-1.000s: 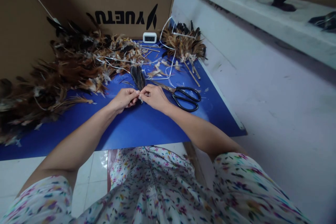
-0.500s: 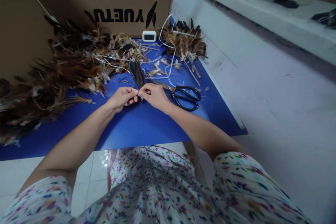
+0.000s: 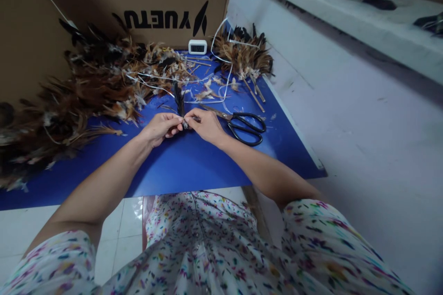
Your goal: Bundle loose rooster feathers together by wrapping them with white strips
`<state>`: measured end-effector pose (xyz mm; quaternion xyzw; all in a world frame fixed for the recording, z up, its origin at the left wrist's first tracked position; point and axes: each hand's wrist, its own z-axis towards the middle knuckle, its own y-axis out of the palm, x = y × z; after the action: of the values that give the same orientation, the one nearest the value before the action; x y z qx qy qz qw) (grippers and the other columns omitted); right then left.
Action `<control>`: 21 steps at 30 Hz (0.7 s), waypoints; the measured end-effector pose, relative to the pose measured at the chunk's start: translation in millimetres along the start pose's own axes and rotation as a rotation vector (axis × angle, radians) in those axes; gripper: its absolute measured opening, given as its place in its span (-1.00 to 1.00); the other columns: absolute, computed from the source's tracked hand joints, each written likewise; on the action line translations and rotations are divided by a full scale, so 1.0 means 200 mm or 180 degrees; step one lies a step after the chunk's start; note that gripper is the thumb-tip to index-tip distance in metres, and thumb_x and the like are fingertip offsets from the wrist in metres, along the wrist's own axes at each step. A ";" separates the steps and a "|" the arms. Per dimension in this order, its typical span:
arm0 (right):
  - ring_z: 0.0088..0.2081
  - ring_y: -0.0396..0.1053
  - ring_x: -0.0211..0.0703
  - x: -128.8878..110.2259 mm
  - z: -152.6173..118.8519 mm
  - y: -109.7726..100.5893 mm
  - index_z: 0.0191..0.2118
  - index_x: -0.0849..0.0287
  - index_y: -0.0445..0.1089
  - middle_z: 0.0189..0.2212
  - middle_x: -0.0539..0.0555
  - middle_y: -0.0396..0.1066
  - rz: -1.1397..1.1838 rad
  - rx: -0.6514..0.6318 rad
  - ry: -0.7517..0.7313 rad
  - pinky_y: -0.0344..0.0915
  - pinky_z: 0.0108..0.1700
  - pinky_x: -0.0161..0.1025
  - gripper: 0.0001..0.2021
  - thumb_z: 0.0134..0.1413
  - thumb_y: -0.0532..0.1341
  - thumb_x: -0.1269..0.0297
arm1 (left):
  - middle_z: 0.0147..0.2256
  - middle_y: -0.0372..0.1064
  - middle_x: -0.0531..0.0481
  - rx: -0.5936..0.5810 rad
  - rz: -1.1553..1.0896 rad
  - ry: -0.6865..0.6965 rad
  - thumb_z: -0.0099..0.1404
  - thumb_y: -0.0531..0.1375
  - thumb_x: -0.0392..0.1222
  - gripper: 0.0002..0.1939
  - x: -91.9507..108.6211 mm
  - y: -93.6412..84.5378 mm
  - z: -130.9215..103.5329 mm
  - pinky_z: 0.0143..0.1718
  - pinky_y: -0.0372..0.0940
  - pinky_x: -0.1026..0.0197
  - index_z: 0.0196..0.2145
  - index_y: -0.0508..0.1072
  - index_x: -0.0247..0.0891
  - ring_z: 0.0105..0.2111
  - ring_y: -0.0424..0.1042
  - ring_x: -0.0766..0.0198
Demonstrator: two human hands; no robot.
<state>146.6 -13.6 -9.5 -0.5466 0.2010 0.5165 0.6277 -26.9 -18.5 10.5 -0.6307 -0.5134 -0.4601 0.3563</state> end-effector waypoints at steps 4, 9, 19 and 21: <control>-0.40 0.40 -0.31 0.00 -0.01 0.00 -0.33 0.18 0.44 -0.44 -0.04 0.49 0.0007 0.0050 -0.0040 0.29 -0.25 -0.34 -0.88 0.12 0.16 0.32 | -0.66 0.28 0.07 -0.0025 -0.0051 0.0052 0.06 0.33 -0.20 -0.79 -0.01 0.00 0.00 -0.77 -0.12 0.45 -0.54 0.41 -0.37 -0.73 0.13 0.53; -0.43 0.36 -0.33 0.00 -0.01 -0.01 -0.32 0.20 0.47 -0.44 -0.04 0.48 -0.0232 -0.0017 -0.0236 0.25 -0.28 -0.36 -0.85 0.13 0.16 0.31 | -0.64 0.30 0.05 -0.0001 -0.0093 0.0055 0.04 0.34 -0.20 -0.78 -0.01 -0.01 0.01 -0.76 -0.11 0.45 -0.56 0.41 -0.38 -0.72 0.14 0.53; -0.39 0.39 -0.30 0.01 -0.01 -0.01 -0.28 0.19 0.53 -0.39 0.00 0.54 -0.0563 -0.0084 -0.0479 0.22 -0.27 -0.36 -0.81 0.15 0.15 0.35 | -0.72 0.21 0.07 -0.0097 0.0081 0.0005 0.06 0.36 -0.13 -0.74 -0.01 -0.02 0.01 -0.75 -0.13 0.44 -0.56 0.44 -0.38 -0.74 0.09 0.53; -0.38 0.40 -0.29 0.00 -0.02 -0.01 -0.28 0.18 0.54 -0.37 0.01 0.54 -0.0656 -0.0113 -0.0572 0.22 -0.26 -0.36 -0.80 0.16 0.14 0.36 | -0.72 0.21 0.06 -0.0142 0.0109 0.0012 0.06 0.37 -0.10 -0.72 -0.01 -0.03 0.01 -0.75 -0.14 0.45 -0.56 0.45 -0.38 -0.74 0.09 0.53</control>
<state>150.3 -15.6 -9.7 -0.5270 0.0775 0.4996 0.6832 -32.1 -16.0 7.1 -0.6462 -0.4915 -0.4665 0.3510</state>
